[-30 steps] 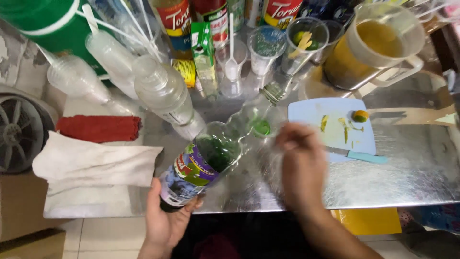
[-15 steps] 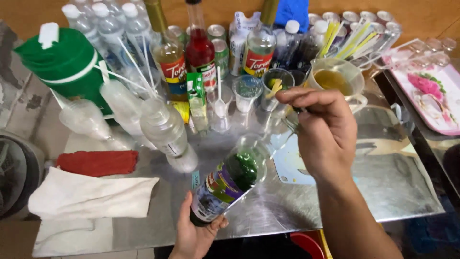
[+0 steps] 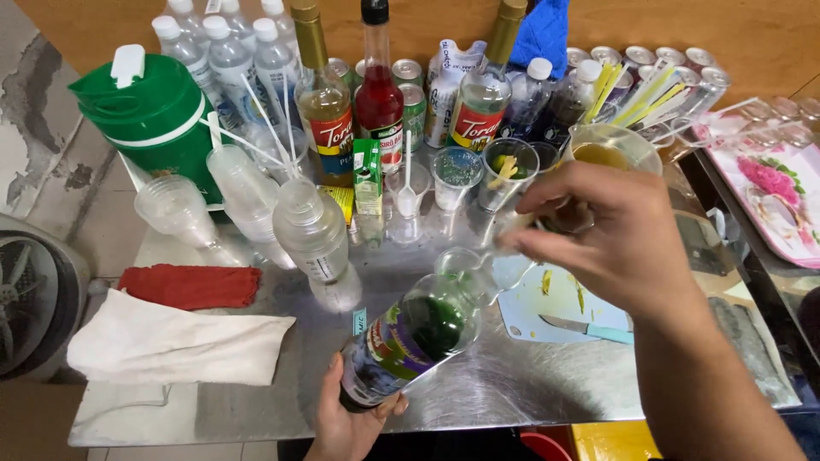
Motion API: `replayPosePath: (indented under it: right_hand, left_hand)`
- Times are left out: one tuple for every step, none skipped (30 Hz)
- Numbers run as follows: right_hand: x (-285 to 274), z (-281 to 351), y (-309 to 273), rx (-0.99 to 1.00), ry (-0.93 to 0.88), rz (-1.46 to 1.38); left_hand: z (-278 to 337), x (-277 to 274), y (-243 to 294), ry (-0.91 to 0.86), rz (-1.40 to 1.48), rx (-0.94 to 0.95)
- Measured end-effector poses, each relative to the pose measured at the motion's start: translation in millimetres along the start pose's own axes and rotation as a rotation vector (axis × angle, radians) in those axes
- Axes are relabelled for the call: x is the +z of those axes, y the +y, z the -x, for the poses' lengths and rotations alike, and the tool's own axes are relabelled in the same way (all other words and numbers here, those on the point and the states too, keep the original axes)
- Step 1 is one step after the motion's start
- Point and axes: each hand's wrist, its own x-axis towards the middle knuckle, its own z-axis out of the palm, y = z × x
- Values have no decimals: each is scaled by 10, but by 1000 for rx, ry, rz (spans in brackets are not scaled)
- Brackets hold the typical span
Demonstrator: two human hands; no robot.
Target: The person pours a green liquid from a bottle into a plastic cup, shakes the cup, and then pours a peach-flavored liquid into the same cup. The person handles multiple bottles and a shaker cup on a metal countertop.
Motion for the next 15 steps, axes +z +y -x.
replayPosePath:
  right_hand:
    - [17, -57, -33, 8, -6, 173]
    - [36, -115, -67, 15, -11, 346]
    - [16, -177, -81, 7, -10, 346]
    - [-5, -241, -97, 151, -112, 402]
    - [-24, -298, -115, 298, -214, 456]
    - [-50, -382, -132, 292, -214, 455]
    - [-81, -463, -152, 365, -294, 516]
    - [-111, -540, -173, 440, -373, 576]
    - [-123, -570, -196, 437, -372, 579]
    - [-134, -600, -222, 449, -354, 493]
    - [-151, -645, -247, 457, -335, 410]
    - [-219, -673, -351, 451, -332, 415]
    - [-290, -704, -454, 444, -336, 245]
    - [-358, -734, -558, 434, -339, 73]
    - [-403, -764, -542, 427, -341, 77]
  left_hand:
    - [-41, -3, -61, -78, -52, 185]
    - [-82, -6, -119, -159, -102, 369]
    - [-356, -392, -253, -161, -101, 376]
    - [-635, -776, -381, 109, -315, 675]
    - [-904, -1162, -510, 397, -526, 960]
    - [-742, -622, -363, 399, -524, 965]
    - [-466, -127, -285, 281, -729, 1216]
    - [-79, 296, -264, 152, -935, 1462]
    - [-97, 316, -248, 151, -931, 1466]
    - [-112, 335, -231, 134, -963, 1482]
    - [-144, 363, -207, 116, -992, 1500]
    - [-186, 296, -250, 115, -986, 1508]
    - [-238, 235, -296, 65, -838, 1343]
    - [-294, 174, -341, 16, -692, 1175]
    - [-302, 195, -327, 18, -687, 1182]
